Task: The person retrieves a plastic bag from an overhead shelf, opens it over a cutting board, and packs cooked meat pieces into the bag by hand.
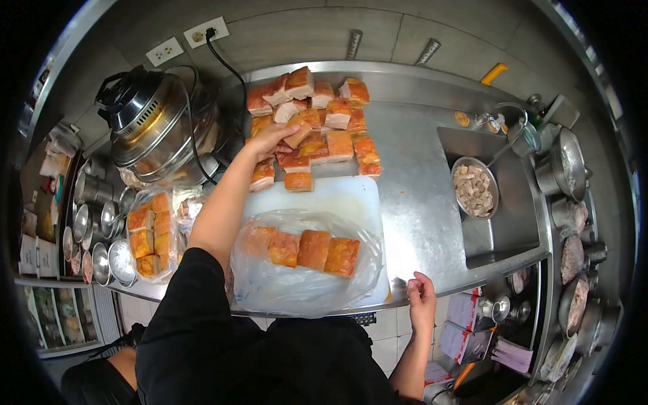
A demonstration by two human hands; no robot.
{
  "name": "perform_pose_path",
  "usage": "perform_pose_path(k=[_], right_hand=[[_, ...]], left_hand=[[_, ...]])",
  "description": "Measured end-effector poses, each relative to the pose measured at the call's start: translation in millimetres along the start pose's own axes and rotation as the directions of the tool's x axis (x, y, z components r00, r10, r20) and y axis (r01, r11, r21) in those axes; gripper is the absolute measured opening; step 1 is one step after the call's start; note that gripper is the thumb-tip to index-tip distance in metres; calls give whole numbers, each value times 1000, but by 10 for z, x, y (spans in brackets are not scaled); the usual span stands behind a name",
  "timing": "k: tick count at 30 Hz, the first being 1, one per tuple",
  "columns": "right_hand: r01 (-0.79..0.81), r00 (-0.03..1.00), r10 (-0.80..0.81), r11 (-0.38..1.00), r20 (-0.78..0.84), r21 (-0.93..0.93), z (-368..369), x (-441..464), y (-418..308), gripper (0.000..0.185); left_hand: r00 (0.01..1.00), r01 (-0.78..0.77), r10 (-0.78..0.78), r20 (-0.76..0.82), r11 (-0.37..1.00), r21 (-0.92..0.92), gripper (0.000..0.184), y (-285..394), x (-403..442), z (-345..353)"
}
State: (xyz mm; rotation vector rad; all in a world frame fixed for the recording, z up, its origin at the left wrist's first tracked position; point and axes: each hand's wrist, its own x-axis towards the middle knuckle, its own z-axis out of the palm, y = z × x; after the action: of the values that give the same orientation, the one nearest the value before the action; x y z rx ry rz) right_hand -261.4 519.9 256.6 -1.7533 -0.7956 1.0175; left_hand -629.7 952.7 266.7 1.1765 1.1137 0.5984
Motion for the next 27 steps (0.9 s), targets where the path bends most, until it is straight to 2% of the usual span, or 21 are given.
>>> perform_pose_path(k=[4,6,7,8,9,11,13,14,16,17,19,20,23,25,27], right_hand=[[-12,1000,12,1000,-18,-6,61,8,-31,33],[0,1000,0,1000,-21,-18,73,20,0,33],[10,1000,-10,1000,-17,-29,78,29,12,33],[9,1000,-10,999,-16,-31,73,28,17,33],[9,1000,-10,1000,-15,-25,62,24,24,33],[11,1000,-11,1000,-15,-16,39,21,31,33],[-17,1000,16,1000,-27,-21,-1,-4,59,33],[-17,999,17,1000,-30,-19,-23,-28,93,33],[-2,1000,3,1000,-30,17,-70,-32,163,32],[-8,999,8,1000,-31,13,-102,-32,193,32],[-17,1000,16,1000,-25,-13,-141,-26,234,33],[-24,999,23,1000,-29,-18,-150,-36,232,33],[27,999,-29,997,-29,-66,-174,-32,101,34],[-2,999,0,999,-39,-54,-117,-56,11,33],[-7,1000,6,999,-27,-47,-78,-69,-81,33]], left_hand=[[997,18,-12,76,996,-82,55,104,-37,38],[989,100,-69,-130,963,252,52,169,9,178],[989,99,-69,-129,963,251,52,131,72,224],[961,-6,177,-211,781,625,53,69,135,274],[887,-29,423,-183,447,894,55,77,116,344],[887,-36,416,-201,494,869,57,131,60,386],[876,100,339,-343,568,817,58,266,-63,389],[877,97,340,-340,567,818,58,283,-70,343],[701,88,473,-533,685,723,67,306,-15,150],[705,90,467,-533,687,721,67,259,72,72],[668,53,599,-442,554,831,79,170,300,-35],[676,93,547,-494,602,793,81,172,373,-17],[687,154,510,-517,594,790,82,117,588,-33],[678,155,501,-538,618,771,78,131,597,-47],[722,211,408,-558,639,740,74,210,564,-41]])
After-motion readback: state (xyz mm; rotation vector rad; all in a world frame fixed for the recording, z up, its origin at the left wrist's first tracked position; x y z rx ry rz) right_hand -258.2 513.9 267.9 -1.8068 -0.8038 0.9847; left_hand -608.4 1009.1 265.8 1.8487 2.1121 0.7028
